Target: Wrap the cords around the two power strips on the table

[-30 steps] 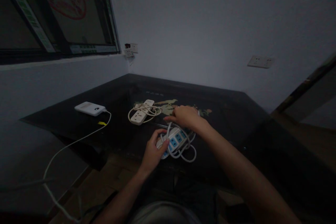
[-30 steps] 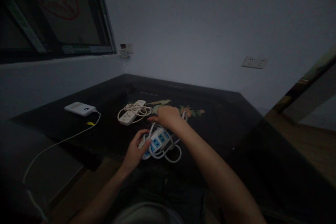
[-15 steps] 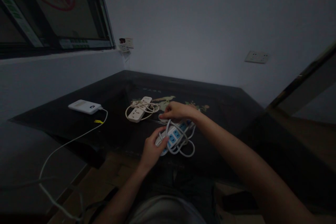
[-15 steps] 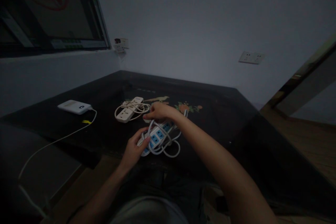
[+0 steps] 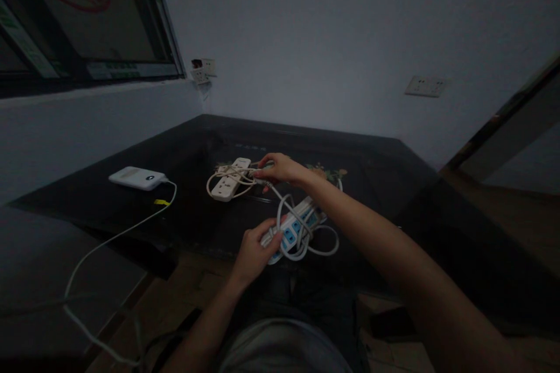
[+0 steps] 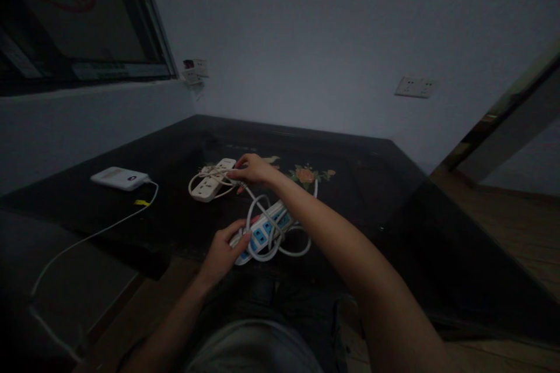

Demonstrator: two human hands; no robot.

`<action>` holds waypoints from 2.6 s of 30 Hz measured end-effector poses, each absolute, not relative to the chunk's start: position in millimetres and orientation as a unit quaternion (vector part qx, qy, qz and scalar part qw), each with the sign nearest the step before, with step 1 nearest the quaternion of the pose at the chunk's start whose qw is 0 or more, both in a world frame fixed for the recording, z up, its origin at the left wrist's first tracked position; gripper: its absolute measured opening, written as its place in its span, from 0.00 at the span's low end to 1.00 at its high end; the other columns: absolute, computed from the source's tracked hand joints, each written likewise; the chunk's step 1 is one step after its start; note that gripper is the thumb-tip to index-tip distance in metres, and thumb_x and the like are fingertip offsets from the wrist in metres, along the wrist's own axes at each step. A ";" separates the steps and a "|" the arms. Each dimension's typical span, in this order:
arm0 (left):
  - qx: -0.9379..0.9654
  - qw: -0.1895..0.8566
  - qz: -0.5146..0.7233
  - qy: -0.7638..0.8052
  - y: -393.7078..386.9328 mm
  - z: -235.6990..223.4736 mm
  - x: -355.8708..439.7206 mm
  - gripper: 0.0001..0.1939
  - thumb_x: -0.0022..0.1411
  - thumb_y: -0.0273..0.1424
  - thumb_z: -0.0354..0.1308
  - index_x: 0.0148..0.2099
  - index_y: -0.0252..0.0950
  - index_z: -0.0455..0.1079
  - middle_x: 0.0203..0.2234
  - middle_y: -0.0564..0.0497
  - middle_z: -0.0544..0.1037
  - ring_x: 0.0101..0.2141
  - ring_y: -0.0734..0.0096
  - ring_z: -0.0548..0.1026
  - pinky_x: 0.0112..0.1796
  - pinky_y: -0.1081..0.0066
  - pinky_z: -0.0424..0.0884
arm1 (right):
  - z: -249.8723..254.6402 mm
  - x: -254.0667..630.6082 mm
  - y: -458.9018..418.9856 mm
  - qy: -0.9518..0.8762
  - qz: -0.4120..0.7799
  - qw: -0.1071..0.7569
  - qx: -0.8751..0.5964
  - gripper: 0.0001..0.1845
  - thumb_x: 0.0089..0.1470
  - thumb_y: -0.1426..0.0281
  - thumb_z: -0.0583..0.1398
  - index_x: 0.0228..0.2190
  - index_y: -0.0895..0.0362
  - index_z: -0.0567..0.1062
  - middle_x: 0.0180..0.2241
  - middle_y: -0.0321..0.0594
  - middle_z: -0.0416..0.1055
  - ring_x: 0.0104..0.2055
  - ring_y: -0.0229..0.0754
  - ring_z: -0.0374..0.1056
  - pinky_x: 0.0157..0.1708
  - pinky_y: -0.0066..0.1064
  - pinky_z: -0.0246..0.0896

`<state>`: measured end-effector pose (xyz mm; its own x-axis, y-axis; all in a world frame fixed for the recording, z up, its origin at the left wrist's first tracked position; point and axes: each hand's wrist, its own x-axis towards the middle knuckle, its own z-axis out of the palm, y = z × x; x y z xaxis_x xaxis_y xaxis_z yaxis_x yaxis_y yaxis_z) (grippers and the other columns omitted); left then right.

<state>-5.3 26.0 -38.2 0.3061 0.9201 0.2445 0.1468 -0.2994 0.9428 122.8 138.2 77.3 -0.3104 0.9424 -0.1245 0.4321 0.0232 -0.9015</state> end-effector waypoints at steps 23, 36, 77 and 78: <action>0.565 0.535 0.510 0.367 29.9 -49.7 -14.4 0.21 0.56 0.43 0.60 0.48 0.36 0.76 0.45 0.44 0.79 0.45 0.58 0.75 0.43 0.70 0.69 | 75.7 286.7 87.5 -0.680 0.255 0.238 -0.645 0.14 0.60 0.67 0.53 0.41 0.60 0.74 0.34 0.44 0.76 0.33 0.37 0.71 0.30 0.24 0.64; 0.525 0.544 0.534 0.378 34.7 -49.2 -24.3 0.22 0.53 0.44 0.62 0.46 0.34 0.76 0.40 0.45 0.80 0.40 0.61 0.76 0.39 0.71 0.70 | -31.0 277.1 69.1 -0.608 0.348 0.262 -0.663 0.13 0.47 0.63 0.62 0.20 0.57 0.68 0.15 0.33 0.67 0.17 0.34 0.63 0.19 0.23 0.56; 0.520 0.514 0.547 0.408 21.6 -54.6 -22.9 0.20 0.46 0.42 0.66 0.39 0.35 0.78 0.35 0.45 0.81 0.41 0.53 0.76 0.41 0.65 0.72 | 89.1 266.2 13.8 -0.517 0.552 0.432 -0.492 0.19 0.48 0.77 0.56 0.43 0.58 0.76 0.35 0.45 0.78 0.39 0.44 0.75 0.39 0.36 0.73; 0.505 0.523 0.550 0.410 21.3 -56.3 -22.3 0.20 0.47 0.43 0.65 0.40 0.34 0.78 0.35 0.45 0.81 0.41 0.53 0.76 0.41 0.65 0.72 | 91.5 264.3 12.5 -0.520 0.558 0.440 -0.474 0.19 0.47 0.77 0.56 0.42 0.58 0.76 0.39 0.45 0.77 0.42 0.45 0.74 0.40 0.37 0.73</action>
